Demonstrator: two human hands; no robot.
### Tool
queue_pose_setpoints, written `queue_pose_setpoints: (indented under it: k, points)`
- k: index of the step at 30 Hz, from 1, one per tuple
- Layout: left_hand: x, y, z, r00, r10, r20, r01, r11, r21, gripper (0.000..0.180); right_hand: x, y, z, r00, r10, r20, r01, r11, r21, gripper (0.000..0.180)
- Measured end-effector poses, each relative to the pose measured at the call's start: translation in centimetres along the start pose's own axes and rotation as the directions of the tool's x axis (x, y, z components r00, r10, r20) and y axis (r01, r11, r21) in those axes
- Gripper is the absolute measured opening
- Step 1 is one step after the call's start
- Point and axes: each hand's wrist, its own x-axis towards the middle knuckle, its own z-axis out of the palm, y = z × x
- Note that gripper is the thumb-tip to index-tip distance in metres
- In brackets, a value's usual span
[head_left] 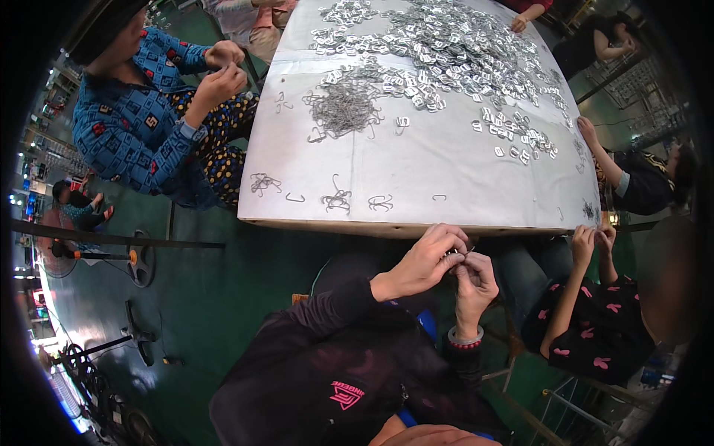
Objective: The person repeatedly picks small metal keychain components from a table, attaches them to metal rings, and hangs the assembled keychains on a nearby hanging rack. The process is repeated continuously with coworkers also assembling keychains at the same table.
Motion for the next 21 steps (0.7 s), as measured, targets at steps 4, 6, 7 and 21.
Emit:
queue_pose_setpoints:
  k: [4, 6, 7, 21]
  points:
    - [0.7, -0.3, -0.6, 0.997, -0.067, 0.045, 0.074, 0.981, -0.177, 0.010, 2.1, -0.2, -1.2, 0.997, 0.018, 0.072, -0.023, 0.998, 0.064, 0.015]
    - [0.8, -0.8, -1.0, 0.993, -0.077, 0.087, 0.085, 0.991, -0.101, 0.011, 4.2, 0.1, -2.0, 0.997, 0.074, 0.017, -0.075, 0.992, 0.099, 0.012]
    - [0.9, -1.1, -1.1, 0.992, -0.084, 0.091, 0.093, 0.991, -0.099, 0.012, 5.7, 0.5, -2.1, 0.993, 0.120, -0.015, -0.119, 0.992, 0.043, 0.014]
    - [0.7, -2.8, -2.6, 0.960, -0.180, 0.213, 0.198, 0.978, -0.069, 0.008, 35.0, 15.8, 10.7, 0.803, -0.286, 0.522, 0.549, 0.695, -0.464, 0.040]
